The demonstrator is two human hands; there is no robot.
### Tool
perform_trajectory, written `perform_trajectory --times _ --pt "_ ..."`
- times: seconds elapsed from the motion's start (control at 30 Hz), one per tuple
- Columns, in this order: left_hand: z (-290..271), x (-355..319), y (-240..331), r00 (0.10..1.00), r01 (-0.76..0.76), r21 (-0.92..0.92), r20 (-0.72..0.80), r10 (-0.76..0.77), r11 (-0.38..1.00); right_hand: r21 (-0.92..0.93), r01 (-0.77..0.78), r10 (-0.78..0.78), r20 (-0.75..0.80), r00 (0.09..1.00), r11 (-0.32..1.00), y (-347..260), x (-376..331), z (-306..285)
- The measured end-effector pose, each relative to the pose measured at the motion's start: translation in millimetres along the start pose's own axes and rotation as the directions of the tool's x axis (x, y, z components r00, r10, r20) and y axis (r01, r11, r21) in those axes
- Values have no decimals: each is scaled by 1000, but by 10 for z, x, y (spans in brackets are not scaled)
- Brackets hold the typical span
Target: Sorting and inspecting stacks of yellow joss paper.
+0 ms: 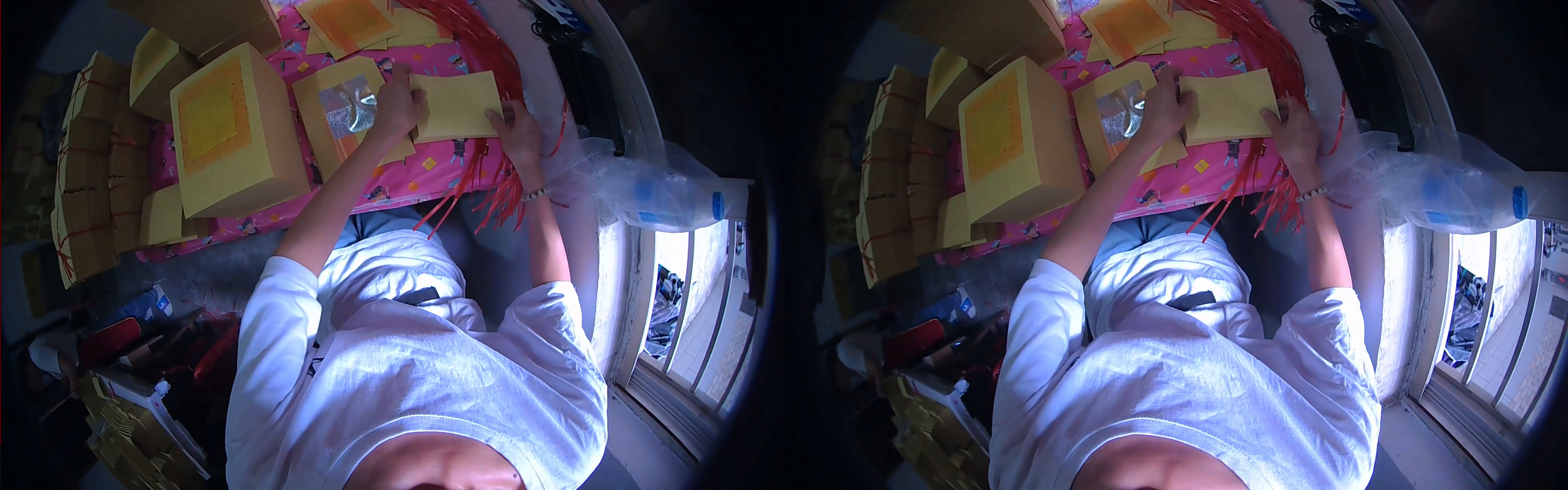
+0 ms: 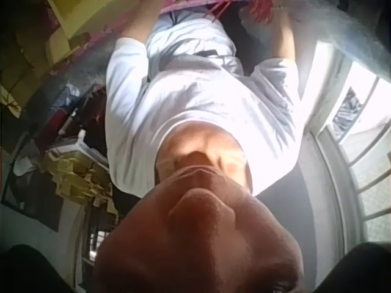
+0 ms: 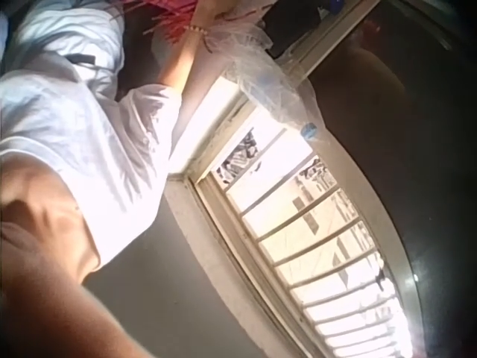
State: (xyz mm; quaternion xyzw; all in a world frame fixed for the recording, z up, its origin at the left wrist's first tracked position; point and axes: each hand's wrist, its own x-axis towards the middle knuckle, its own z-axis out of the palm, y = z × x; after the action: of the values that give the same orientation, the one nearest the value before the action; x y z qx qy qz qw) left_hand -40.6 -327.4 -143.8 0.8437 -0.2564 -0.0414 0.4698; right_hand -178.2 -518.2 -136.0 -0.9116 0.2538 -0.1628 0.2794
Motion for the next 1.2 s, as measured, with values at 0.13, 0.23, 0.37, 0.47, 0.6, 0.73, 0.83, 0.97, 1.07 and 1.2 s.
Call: perform_trajectory --times 0.13,0.23,0.37,0.47,0.6,0.73,0.83,0.97,1.07,1.2 --pt "-26 -95 99 942 -211 254 -204 265 944 49 -14 16 -38 999 999 -19 -9 18" --pt "-144 -270 202 922 -296 247 -177 344 923 0 98 -98 -96 991 995 -12 -1 50" --pt "-147 -407 106 928 -368 221 37 370 903 -39 141 -144 -112 983 989 -34 5 60" --pt "-59 -454 14 931 -362 189 17 366 913 -17 142 -143 -154 978 990 -28 10 48" --pt "-84 -456 13 940 -337 112 -23 341 935 163 103 -85 -116 990 981 1 28 73" --pt "-211 -471 83 955 -297 46 -6 298 954 211 145 -114 -150 982 967 75 44 75" --pt "-292 -531 142 954 -301 -15 -18 301 953 147 193 -162 -199 967 970 44 44 15" --pt "-466 -664 141 956 -280 -79 -115 271 957 160 277 -229 -263 937 948 -339 -58 -165" --pt "-703 -863 36 962 -251 -101 -136 236 963 203 341 -287 -253 924 918 -745 -231 -303" --pt "-897 -1239 -97 970 -224 49 -90 228 973 274 447 -460 -20 888 851 -1027 -475 -200"
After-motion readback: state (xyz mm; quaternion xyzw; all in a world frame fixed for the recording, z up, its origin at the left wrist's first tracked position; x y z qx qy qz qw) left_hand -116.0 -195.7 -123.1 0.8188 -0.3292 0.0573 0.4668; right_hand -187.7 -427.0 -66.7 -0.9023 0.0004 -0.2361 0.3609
